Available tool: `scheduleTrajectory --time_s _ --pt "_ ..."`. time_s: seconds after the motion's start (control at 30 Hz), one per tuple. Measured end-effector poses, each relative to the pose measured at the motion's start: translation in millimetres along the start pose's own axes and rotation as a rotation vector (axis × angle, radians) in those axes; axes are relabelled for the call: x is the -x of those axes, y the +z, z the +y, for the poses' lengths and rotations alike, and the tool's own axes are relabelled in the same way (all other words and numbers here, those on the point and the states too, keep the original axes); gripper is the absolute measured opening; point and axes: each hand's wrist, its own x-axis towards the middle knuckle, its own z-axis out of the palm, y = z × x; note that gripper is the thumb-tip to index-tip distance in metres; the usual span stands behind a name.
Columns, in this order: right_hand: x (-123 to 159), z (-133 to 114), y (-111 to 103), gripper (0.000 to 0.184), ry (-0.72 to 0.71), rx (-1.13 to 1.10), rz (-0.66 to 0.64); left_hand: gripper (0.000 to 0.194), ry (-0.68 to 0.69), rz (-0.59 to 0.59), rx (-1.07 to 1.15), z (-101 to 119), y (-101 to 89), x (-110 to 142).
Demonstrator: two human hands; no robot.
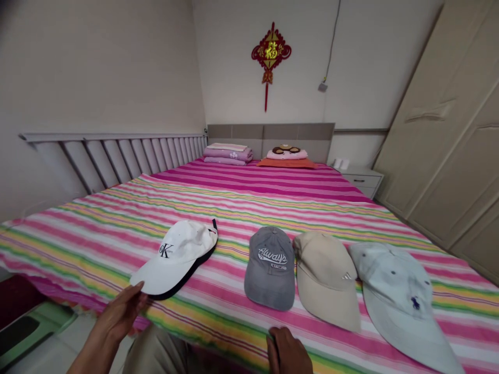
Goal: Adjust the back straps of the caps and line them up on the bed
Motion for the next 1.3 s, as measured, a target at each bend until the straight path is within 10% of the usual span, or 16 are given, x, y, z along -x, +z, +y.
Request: scheduleTrajectory --time_s 0.23,0.5,0.67,0.9,1.3 --pt "-12.0 -9.4 -14.6 0.02 0.197 -0.303 -0.109 0.03 0.067 -0.269 0.114 -3.2 22.3 30.1" --pt "-101.9 -50.3 -56.8 0.047 0.541 -1.449 -0.379 0.059 -0.17 -0.563 0.071 -59.7 28.0 86.0" --pt "-152.4 -71.3 -90.4 0.065 0.474 -2.028 -0.264 0.046 -0.372 -0.699 0.083 -95.5 28.2 117.2" --pt "-164.8 -56.9 -96.0 0.031 0.742 -2.151 -0.157 0.046 -0.482 -0.8 0.019 -112.9 25.1 120.3" --pt "-120.5 -56.8 -79.4 0.042 0.676 -2.121 -0.247 0.045 -0.477 -0.837 -0.037 -114.2 37.2 130.4"
